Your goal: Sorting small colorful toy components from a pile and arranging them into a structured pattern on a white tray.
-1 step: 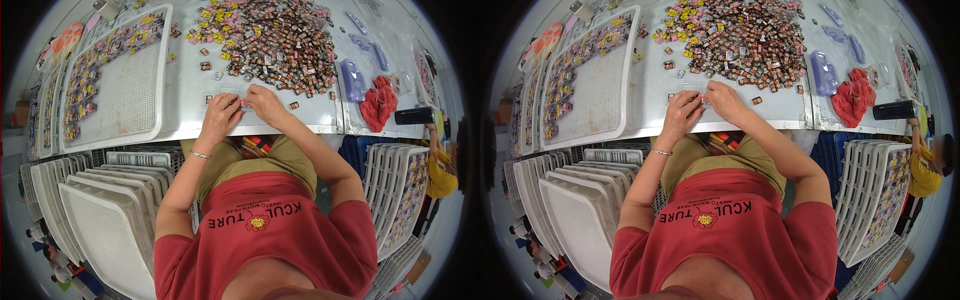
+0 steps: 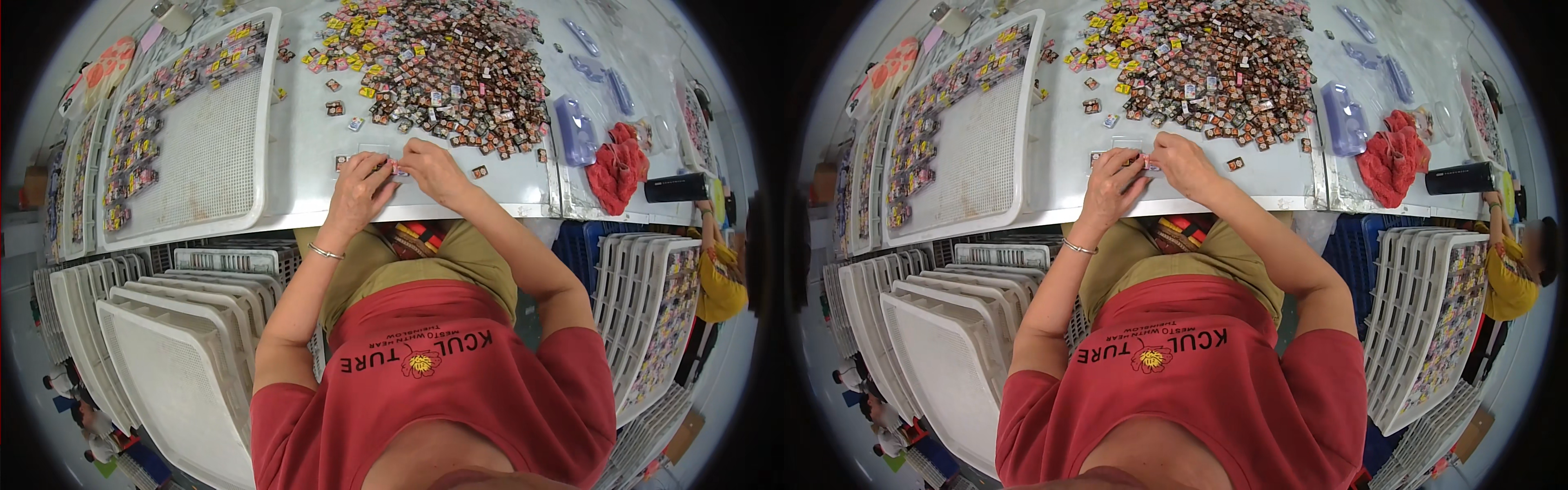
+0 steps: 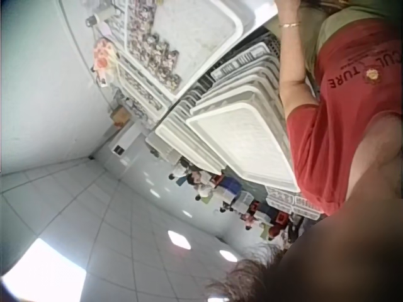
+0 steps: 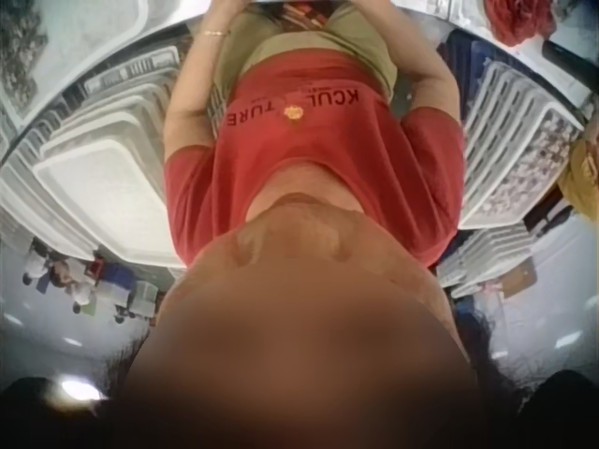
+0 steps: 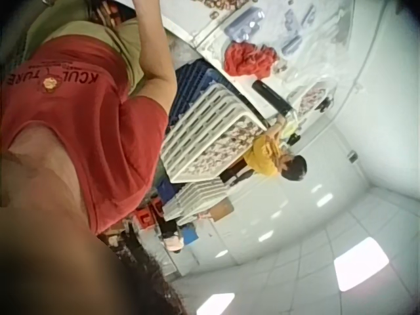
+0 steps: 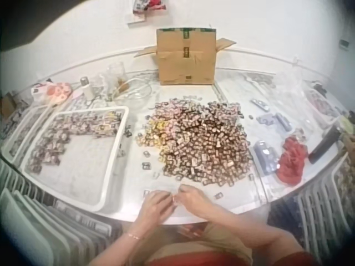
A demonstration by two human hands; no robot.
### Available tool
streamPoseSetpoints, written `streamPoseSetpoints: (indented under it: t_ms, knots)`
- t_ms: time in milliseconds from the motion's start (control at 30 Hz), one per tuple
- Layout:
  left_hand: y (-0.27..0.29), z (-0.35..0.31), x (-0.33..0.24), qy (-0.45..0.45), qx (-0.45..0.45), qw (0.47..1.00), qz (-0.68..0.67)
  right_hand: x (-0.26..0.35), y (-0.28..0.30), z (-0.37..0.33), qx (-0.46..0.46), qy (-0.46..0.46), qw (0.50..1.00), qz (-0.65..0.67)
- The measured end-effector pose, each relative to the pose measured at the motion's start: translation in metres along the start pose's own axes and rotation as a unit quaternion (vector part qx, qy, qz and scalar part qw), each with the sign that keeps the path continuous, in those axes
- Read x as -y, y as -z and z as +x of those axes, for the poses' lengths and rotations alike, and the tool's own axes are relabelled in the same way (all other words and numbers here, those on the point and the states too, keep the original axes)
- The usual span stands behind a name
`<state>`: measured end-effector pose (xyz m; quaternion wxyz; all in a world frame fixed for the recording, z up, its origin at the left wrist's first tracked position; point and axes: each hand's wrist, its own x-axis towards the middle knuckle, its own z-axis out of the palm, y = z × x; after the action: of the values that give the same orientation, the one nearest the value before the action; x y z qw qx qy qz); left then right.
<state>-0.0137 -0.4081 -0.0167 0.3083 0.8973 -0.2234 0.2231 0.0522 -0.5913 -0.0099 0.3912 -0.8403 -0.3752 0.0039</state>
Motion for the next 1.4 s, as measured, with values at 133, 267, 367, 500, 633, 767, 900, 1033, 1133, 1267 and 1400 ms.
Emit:
streamPoseSetpoints:
  t_ms: [133, 267, 367, 500, 633, 767, 900, 1033, 1133, 1267, 1400]
  knots:
    - [0.005, -0.002, -0.001, 0.019, -0.003, 0.999, -0.03, 0.008, 0.004, -0.012, -0.054, -0.052, 0.996, 0.04]
    - [0.007, 0.0, -0.001, 0.044, -0.037, 0.998, -0.028, 0.024, -0.01, -0.032, -0.072, 0.027, 0.993, -0.09]
    - [0.006, -0.002, -0.001, 0.04, 0.008, 0.999, -0.013, 0.012, -0.015, -0.032, -0.075, 0.062, 0.989, -0.112]
    - [0.004, -0.009, -0.01, 0.022, 0.08, 0.995, 0.055, 0.02, -0.011, -0.037, -0.095, 0.024, 0.994, -0.046]
    - [0.011, -0.011, -0.012, 0.058, 0.103, 0.991, 0.063, 0.006, 0.041, -0.057, -0.073, -0.005, 0.988, -0.14]
    - [0.015, 0.004, -0.006, 0.131, 0.002, 0.99, -0.059, -0.005, 0.064, -0.092, -0.049, -0.019, 0.976, -0.21]
    - [0.012, 0.038, 0.032, 0.147, -0.089, 0.985, -0.025, -0.024, 0.044, -0.095, -0.131, -0.031, 0.982, -0.135]
    - [-0.005, 0.081, 0.07, 0.158, -0.12, 0.98, 0.008, -0.028, 0.036, -0.073, -0.218, -0.074, 0.966, -0.114]
    - [-0.016, 0.101, 0.08, 0.15, -0.069, 0.972, 0.169, -0.032, 0.033, -0.07, -0.295, -0.127, 0.947, -0.014]
    - [-0.029, 0.11, 0.085, 0.238, -0.002, 0.958, 0.159, -0.042, 0.034, -0.076, -0.31, -0.177, 0.913, 0.197]
    - [-0.024, 0.104, 0.095, 0.221, -0.027, 0.968, 0.117, -0.015, 0.045, -0.05, -0.238, -0.251, 0.809, 0.476]
